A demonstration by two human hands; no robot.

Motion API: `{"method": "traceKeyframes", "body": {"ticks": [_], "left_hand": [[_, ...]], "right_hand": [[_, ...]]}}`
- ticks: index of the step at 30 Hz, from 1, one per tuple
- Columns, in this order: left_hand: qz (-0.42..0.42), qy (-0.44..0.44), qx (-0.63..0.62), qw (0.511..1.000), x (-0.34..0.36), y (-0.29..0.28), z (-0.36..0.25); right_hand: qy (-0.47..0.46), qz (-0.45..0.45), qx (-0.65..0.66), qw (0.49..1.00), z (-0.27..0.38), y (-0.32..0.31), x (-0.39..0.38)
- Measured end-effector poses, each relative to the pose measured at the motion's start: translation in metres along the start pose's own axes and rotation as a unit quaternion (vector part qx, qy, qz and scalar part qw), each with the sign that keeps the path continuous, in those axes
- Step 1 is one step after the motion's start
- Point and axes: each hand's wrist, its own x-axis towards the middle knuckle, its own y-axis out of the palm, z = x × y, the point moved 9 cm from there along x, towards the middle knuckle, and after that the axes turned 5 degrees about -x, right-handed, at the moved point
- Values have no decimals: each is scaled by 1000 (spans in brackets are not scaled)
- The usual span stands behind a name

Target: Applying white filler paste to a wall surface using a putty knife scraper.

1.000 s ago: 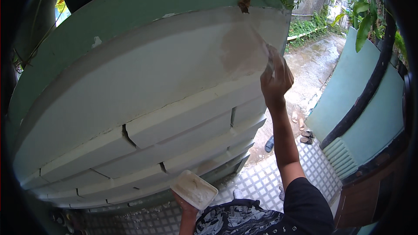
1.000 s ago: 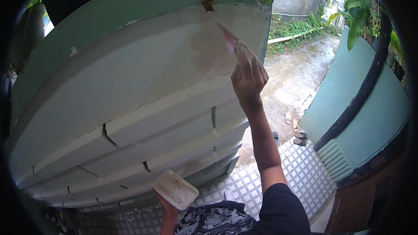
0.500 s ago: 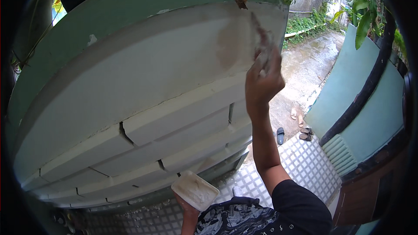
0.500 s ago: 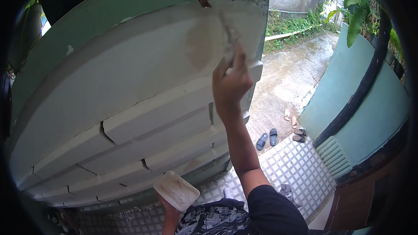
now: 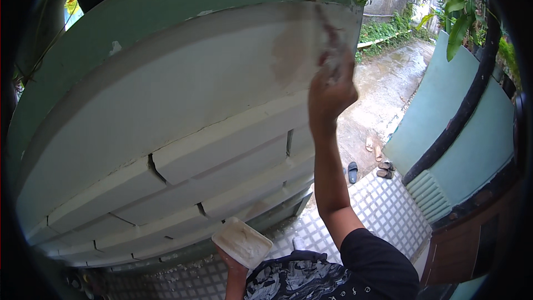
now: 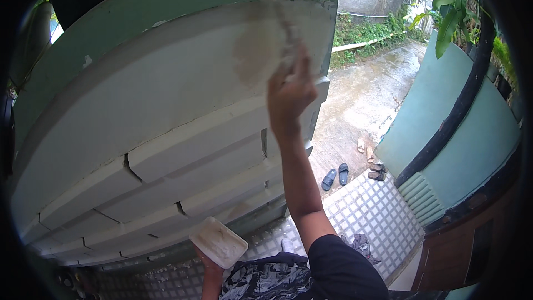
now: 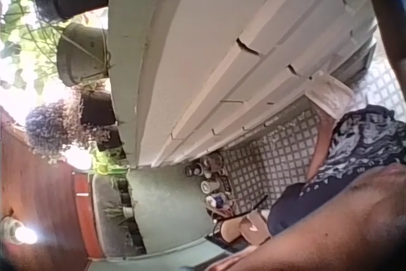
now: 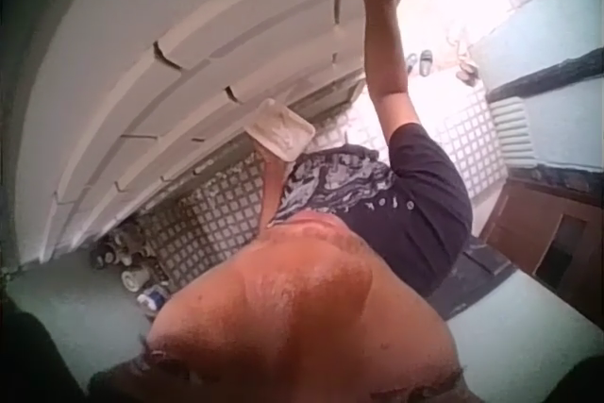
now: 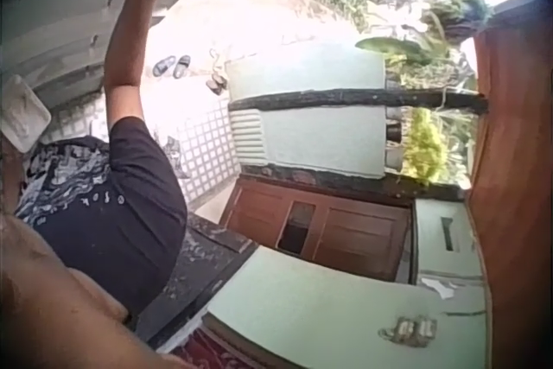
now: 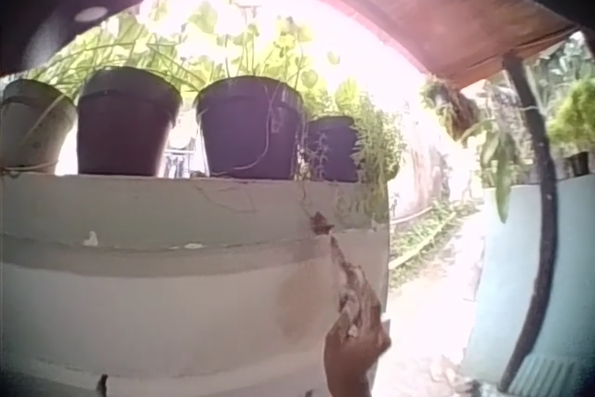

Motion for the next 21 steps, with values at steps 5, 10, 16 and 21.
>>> {"method": "traceKeyframes", "body": {"ticks": [5,10,16,21], "left_hand": [[-24,11,33,999,-5,12,-5],[-4,-7,32,999,-2,26,-2],[30,100,103,989,9,1,-15],[13,49,61,997,5,13,-12]], "right_hand": [[11,17,-43,999,-4,14,-5],[-168,52,58,983,55,8,-44],[67,-70,0,995,-78,-10,-2],[101,-40,-140,984,-107,0,37]]}}
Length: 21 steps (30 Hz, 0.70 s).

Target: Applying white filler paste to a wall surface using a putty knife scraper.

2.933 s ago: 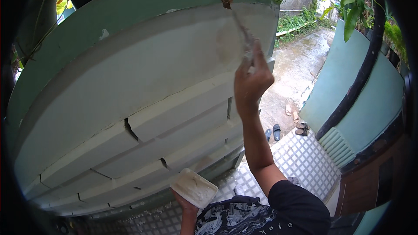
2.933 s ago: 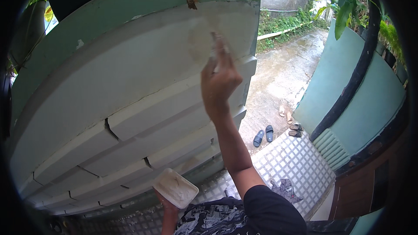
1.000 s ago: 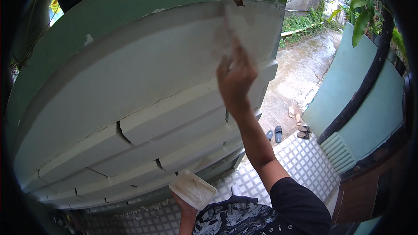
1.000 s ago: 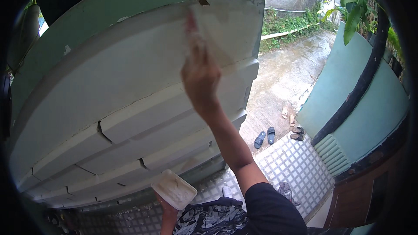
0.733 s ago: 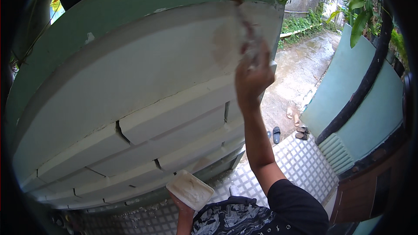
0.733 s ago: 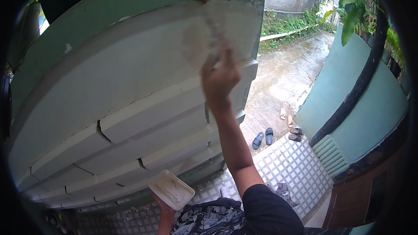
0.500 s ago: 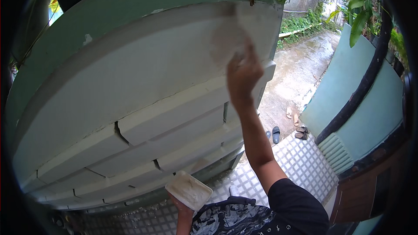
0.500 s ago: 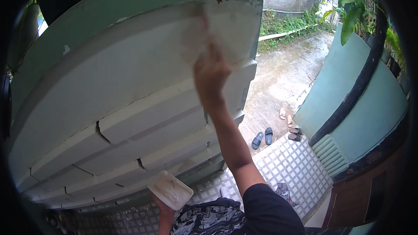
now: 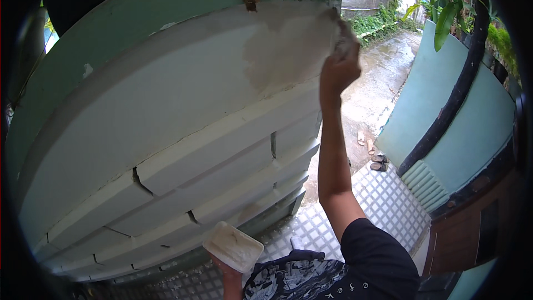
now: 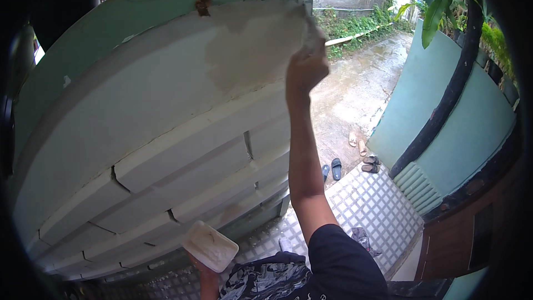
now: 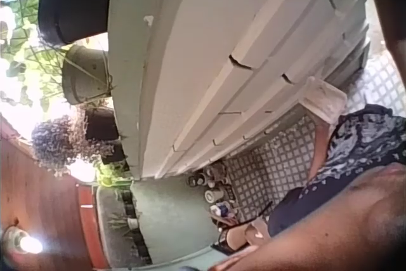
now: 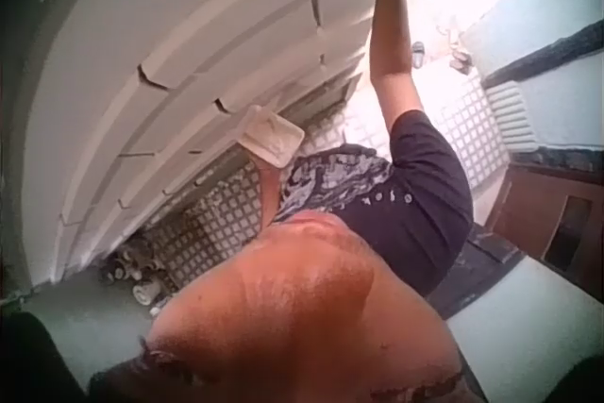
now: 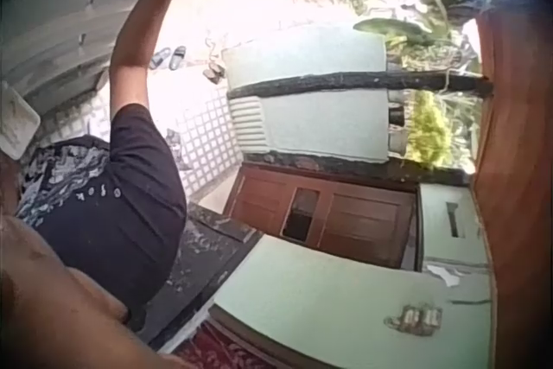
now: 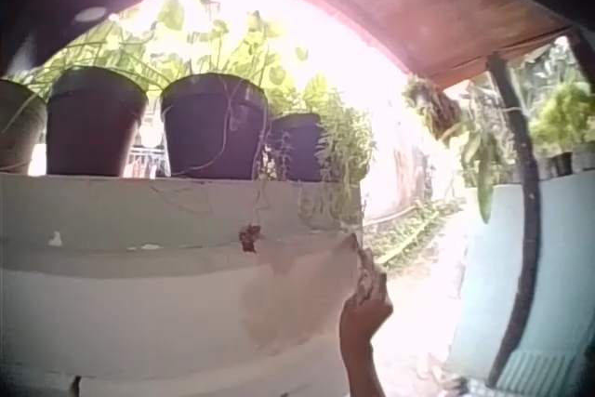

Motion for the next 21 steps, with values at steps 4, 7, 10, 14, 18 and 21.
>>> {"method": "traceKeyframes", "body": {"ticks": [4,7,10,14,18,21], "left_hand": [[-1,-40,-8,999,3,-5,15],[15,-15,30,999,6,-1,22],[42,-22,22,999,10,1,34],[20,-36,29,999,14,-1,50],[432,43,-238,869,37,27,61],[537,63,-276,795,31,51,59]], "right_hand": [[-146,91,59,983,64,-4,-54],[-255,61,198,944,102,-33,-71],[-155,37,154,975,61,-39,-47],[18,-14,73,997,-4,-20,0],[-80,83,62,991,37,-2,-29],[-175,155,171,957,72,-25,-82]]}}
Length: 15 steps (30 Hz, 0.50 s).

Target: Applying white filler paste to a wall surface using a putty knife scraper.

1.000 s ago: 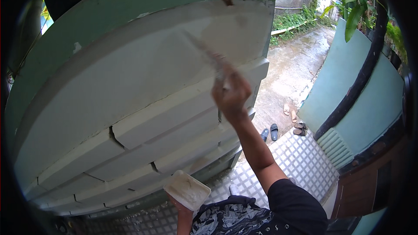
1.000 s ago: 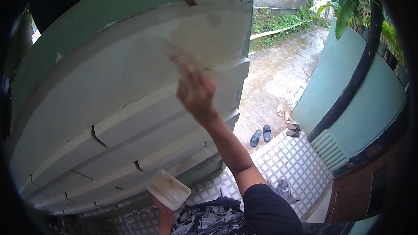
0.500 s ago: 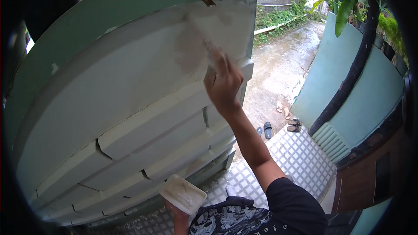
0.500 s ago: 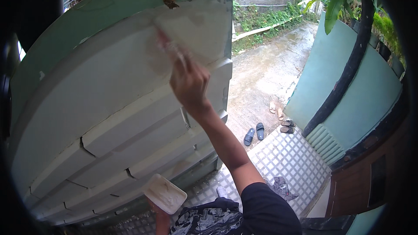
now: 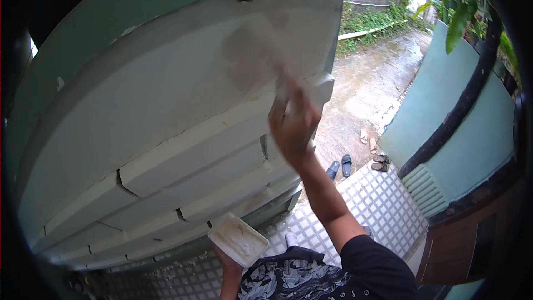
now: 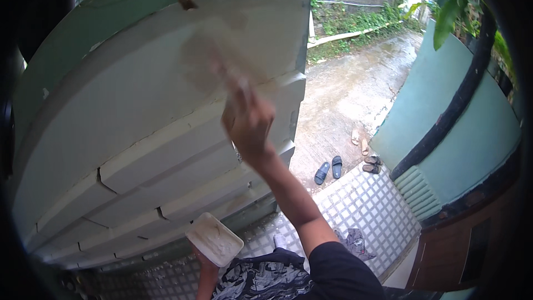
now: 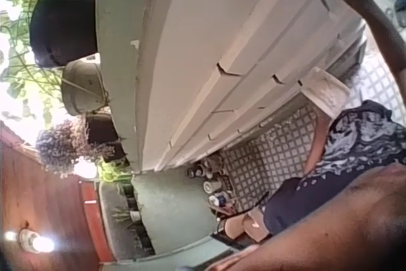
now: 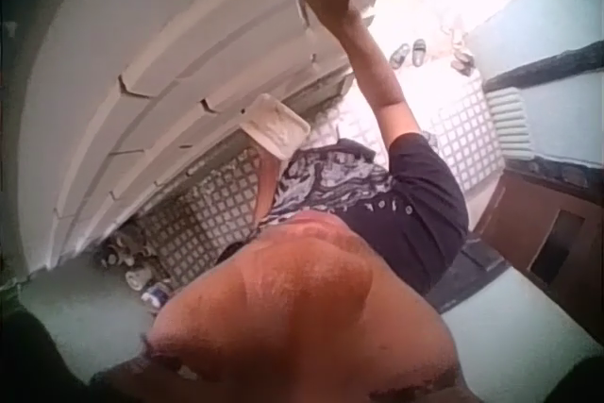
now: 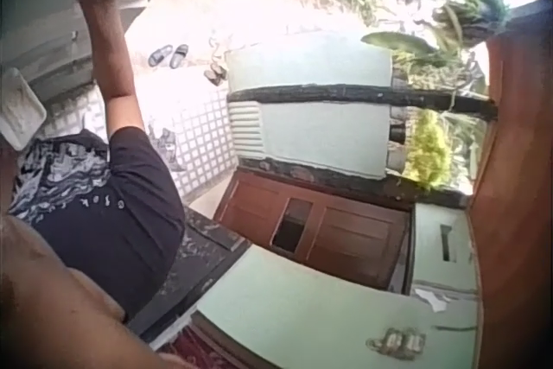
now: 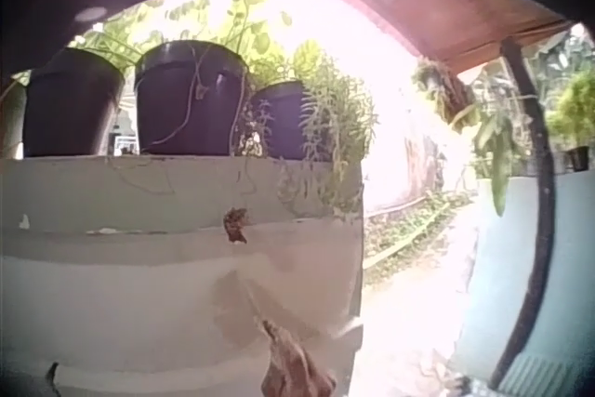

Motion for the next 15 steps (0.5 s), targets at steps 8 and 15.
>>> {"method": "traceKeyframes", "body": {"ticks": [8,15], "left_hand": [[-540,-102,245,799,-30,22,13],[-549,-79,286,781,-21,21,1]], "right_hand": [[172,-61,40,982,-19,-10,-28],[34,36,172,984,69,7,-68]]}}
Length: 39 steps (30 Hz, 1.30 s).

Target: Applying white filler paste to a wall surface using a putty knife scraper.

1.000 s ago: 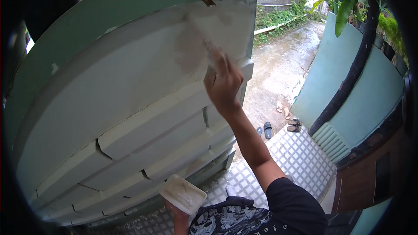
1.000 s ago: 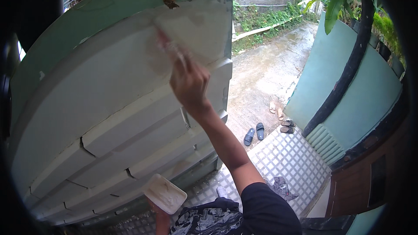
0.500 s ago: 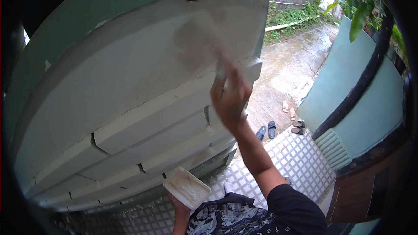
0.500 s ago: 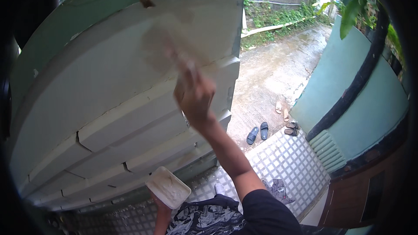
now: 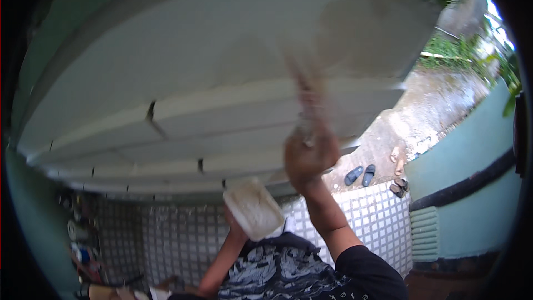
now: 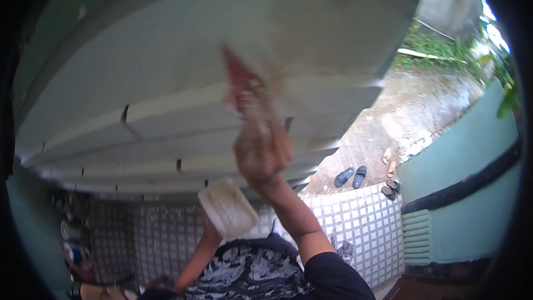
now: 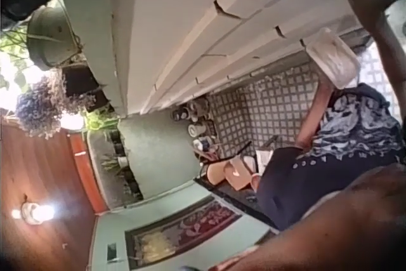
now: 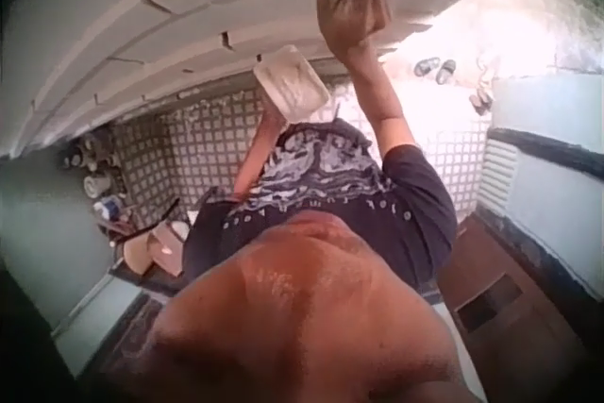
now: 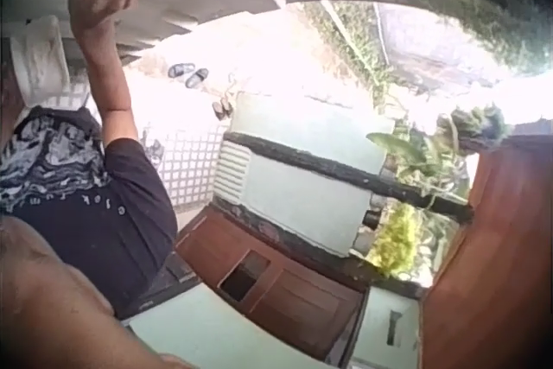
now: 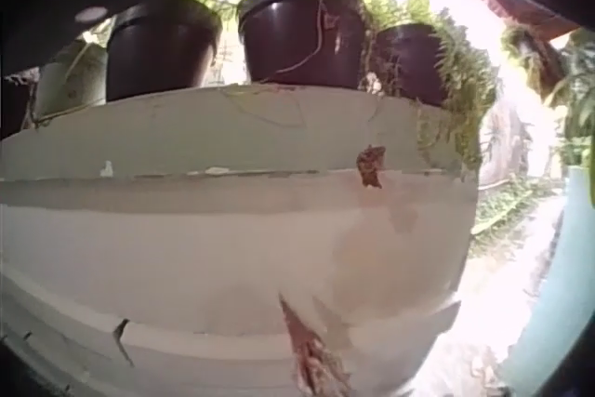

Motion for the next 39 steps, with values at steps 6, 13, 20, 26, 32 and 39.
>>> {"method": "traceKeyframes", "body": {"ticks": [6,13,20,26,32,39], "left_hand": [[43,8,-70,997,8,43,-39],[69,-25,-138,988,12,40,-53],[7,-15,-90,996,0,19,-59],[-23,-21,-75,997,0,-2,-56],[-8,-28,-35,999,1,-5,-55],[-53,-83,-51,994,-3,-10,-44]], "right_hand": [[250,168,183,936,14,-34,-42],[293,418,114,852,39,5,-167],[277,477,118,826,63,18,-212],[310,473,132,814,61,25,-229],[375,473,117,788,41,29,-259],[436,445,175,762,28,27,-269]]}}
